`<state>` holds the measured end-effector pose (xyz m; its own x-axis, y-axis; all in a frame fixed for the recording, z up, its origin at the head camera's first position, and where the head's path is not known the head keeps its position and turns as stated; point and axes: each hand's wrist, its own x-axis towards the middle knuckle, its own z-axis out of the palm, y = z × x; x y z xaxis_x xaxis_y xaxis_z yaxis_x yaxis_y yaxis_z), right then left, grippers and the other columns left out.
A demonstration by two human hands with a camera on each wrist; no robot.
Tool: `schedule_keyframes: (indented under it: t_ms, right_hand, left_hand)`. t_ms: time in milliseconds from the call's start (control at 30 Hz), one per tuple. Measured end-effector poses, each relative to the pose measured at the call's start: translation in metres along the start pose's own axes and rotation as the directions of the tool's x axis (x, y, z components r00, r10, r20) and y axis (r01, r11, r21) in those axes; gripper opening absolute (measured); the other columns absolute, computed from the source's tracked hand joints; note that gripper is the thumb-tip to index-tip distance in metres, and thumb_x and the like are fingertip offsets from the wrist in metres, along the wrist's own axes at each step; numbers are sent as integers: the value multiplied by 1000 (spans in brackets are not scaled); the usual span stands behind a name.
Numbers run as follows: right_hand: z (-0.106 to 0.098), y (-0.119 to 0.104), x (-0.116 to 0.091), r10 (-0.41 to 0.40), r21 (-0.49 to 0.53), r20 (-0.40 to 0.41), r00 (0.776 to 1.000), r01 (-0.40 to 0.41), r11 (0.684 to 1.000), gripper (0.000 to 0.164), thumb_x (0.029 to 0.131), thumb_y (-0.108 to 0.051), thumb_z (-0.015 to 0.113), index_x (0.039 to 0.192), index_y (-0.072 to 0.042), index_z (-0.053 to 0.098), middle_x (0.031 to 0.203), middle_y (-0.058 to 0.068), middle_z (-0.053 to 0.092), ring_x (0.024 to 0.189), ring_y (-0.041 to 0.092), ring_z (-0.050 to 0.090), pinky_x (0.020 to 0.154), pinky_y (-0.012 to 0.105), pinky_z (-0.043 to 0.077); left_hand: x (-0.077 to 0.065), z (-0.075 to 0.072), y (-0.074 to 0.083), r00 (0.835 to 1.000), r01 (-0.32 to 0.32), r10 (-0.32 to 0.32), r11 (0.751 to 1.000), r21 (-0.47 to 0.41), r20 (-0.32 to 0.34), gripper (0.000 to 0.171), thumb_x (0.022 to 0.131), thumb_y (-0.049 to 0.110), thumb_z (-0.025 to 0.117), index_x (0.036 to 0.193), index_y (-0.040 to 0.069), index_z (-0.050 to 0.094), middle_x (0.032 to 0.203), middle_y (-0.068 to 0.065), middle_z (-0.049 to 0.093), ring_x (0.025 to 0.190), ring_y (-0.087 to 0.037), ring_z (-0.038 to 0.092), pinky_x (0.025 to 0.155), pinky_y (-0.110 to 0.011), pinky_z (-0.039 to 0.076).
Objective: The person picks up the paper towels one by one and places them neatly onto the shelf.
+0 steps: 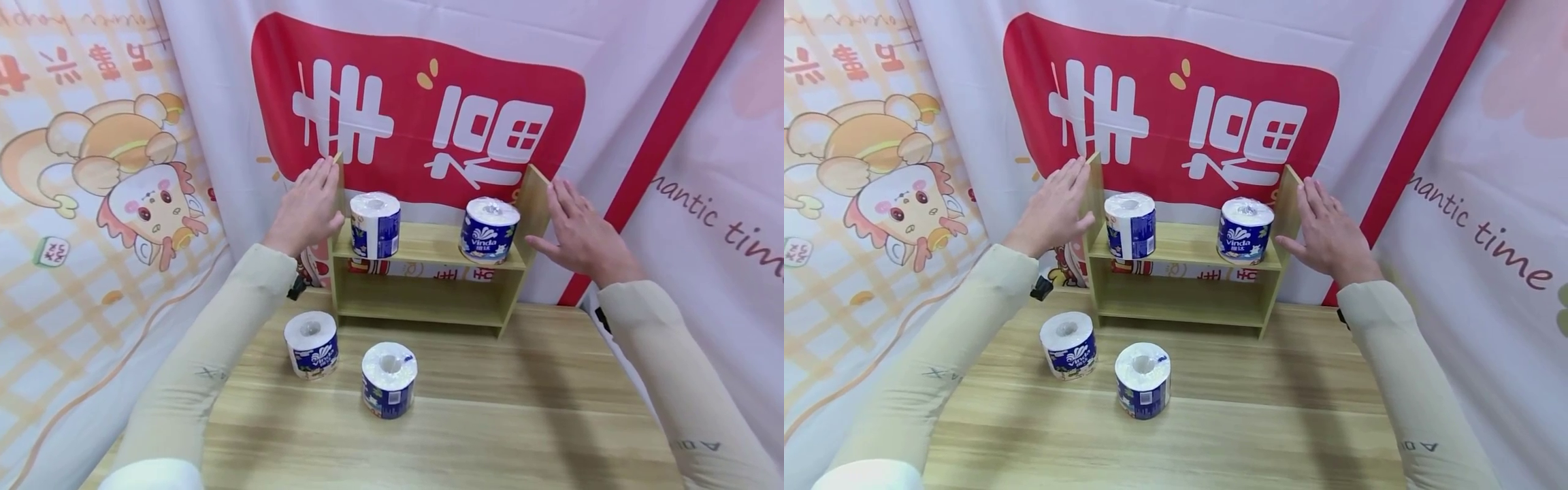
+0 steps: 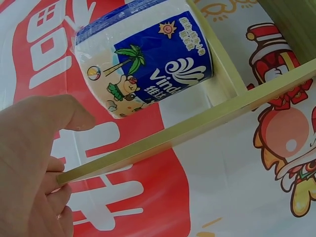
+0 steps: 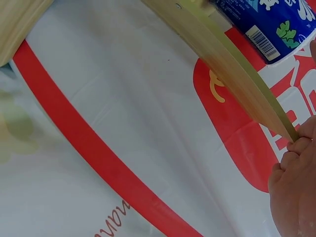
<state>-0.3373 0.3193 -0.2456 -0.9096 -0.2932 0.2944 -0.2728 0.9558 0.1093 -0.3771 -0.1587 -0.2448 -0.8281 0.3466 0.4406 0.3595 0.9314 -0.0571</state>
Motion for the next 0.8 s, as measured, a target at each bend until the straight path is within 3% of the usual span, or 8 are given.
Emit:
schedule_keyframes:
  t_ms: [267,567,800]
  right_hand:
    - [1,0,1,-2,1,-8,1000,3,1000,110,97,-56,66,170,-8,-1,179,18,-5,165,44,0,126,69,22]
    - [1,0,2,-7,-3,-7,1000,7,1000,110,97,-57,64,170,-7,0,179,19,-4,165,44,2,127,68,22]
    - [0,-1,2,-5,-14,-5,1000,5,1000,110,97,-58,64,170,-6,0,179,19,-3,165,44,2,126,68,24]
  left_hand:
    - [-1,-9,4,1000,-7,7,1000,3,11,97,96,32,70,170,6,14,179,-14,14,167,-34,12,135,-50,20]
    - [-9,-18,12,997,-68,66,997,37,49,94,99,34,66,170,5,11,180,-10,3,167,-33,10,135,-49,18]
    - [-15,-27,15,993,-90,87,995,36,80,94,99,35,66,169,3,13,180,-13,5,167,-34,10,135,-50,19]
